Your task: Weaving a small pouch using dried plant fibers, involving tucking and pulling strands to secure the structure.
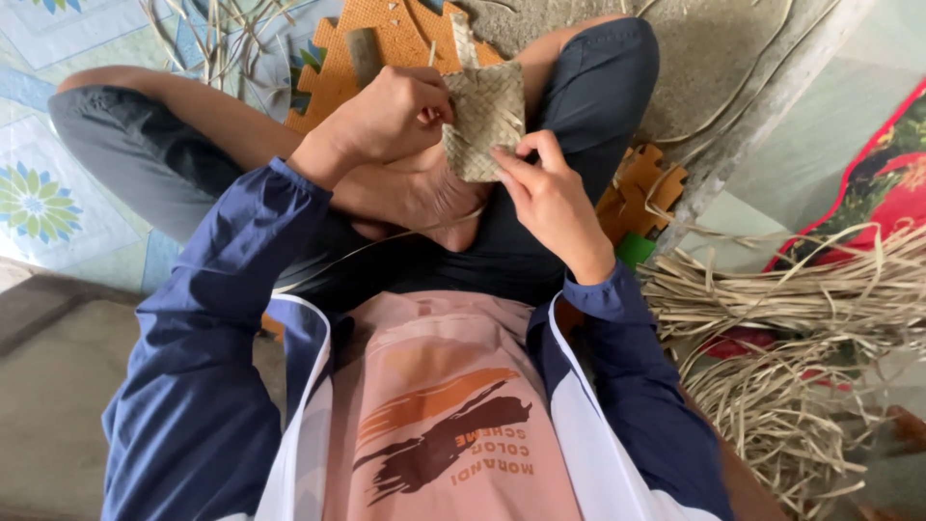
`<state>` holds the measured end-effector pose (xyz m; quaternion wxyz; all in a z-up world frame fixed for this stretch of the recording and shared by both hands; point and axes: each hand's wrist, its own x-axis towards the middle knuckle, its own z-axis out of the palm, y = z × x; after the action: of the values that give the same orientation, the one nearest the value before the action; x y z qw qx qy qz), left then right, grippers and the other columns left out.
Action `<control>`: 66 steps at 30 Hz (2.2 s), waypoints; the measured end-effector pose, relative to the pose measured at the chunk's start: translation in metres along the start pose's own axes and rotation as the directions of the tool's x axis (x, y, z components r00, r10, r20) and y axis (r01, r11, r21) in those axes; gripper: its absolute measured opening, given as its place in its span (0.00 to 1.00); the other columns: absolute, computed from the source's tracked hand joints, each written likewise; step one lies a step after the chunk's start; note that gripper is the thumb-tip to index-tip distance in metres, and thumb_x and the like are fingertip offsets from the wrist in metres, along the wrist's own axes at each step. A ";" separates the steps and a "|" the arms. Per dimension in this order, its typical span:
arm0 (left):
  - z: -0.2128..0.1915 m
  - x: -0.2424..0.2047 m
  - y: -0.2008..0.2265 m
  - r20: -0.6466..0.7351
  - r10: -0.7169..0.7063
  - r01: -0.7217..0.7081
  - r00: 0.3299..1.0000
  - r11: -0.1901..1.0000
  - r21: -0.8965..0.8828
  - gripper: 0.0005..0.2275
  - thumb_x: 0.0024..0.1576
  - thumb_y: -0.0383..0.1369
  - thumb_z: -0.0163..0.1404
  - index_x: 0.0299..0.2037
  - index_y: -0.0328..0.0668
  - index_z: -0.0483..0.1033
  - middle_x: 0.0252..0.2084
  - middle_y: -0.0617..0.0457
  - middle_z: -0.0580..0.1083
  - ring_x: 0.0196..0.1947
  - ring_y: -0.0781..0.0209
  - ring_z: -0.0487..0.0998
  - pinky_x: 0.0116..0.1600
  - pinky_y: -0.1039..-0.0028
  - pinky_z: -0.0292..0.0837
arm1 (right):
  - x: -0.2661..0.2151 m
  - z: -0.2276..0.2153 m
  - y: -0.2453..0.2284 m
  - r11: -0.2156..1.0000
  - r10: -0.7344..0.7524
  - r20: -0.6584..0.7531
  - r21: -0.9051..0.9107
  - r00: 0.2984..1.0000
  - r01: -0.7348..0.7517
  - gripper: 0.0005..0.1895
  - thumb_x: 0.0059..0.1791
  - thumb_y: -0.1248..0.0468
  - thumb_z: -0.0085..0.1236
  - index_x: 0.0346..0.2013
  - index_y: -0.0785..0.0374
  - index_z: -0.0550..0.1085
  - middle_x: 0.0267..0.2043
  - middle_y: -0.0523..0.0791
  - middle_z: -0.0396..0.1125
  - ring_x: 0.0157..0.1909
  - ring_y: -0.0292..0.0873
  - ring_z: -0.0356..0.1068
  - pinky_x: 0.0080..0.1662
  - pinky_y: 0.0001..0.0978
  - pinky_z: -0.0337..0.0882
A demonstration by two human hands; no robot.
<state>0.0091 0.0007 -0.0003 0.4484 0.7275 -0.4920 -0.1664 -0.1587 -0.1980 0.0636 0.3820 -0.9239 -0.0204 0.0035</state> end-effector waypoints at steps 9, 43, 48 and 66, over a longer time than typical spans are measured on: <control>0.004 0.001 0.001 -0.084 -0.038 0.026 0.996 0.991 -0.131 0.11 0.46 0.15 0.59 0.37 0.29 0.73 0.29 0.50 0.74 0.26 0.60 0.75 0.31 0.75 0.71 | 0.027 -0.042 -0.014 0.891 -0.213 -0.049 -0.419 0.976 0.174 0.09 0.50 0.72 0.65 0.45 0.63 0.83 0.44 0.42 0.68 0.37 0.44 0.67 0.44 0.36 0.66; 0.017 -0.014 0.011 -0.283 -0.177 -0.004 0.943 0.842 -0.540 0.19 0.53 0.12 0.61 0.46 0.35 0.64 0.40 0.48 0.74 0.37 0.60 0.81 0.42 0.76 0.82 | 0.056 0.028 0.014 0.941 0.146 0.132 0.287 0.980 -0.179 0.03 0.54 0.75 0.52 0.40 0.70 0.73 0.36 0.42 0.61 0.31 0.33 0.56 0.35 0.23 0.59; 0.028 -0.020 0.019 -0.419 -0.041 -0.040 0.907 0.983 -0.181 0.08 0.53 0.16 0.59 0.42 0.29 0.81 0.43 0.46 0.75 0.36 0.55 0.77 0.40 0.71 0.74 | 0.055 0.033 0.025 0.840 0.284 0.172 0.429 0.943 -0.332 0.07 0.55 0.72 0.51 0.45 0.70 0.75 0.35 0.40 0.68 0.33 0.28 0.59 0.36 0.18 0.61; 0.046 -0.019 0.004 -0.458 0.111 0.004 0.882 0.970 0.242 0.06 0.55 0.22 0.58 0.39 0.35 0.76 0.42 0.49 0.72 0.38 0.53 0.73 0.43 0.69 0.73 | 0.055 0.053 0.029 0.885 0.292 -0.053 0.395 0.955 -0.248 0.03 0.52 0.73 0.59 0.39 0.69 0.78 0.23 0.36 0.59 0.25 0.28 0.51 0.29 0.19 0.56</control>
<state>-0.0336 -0.0052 -0.0253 0.4686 0.7801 -0.4054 0.0864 -0.1043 -0.1788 0.0057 0.5516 -0.8237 0.1309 0.0093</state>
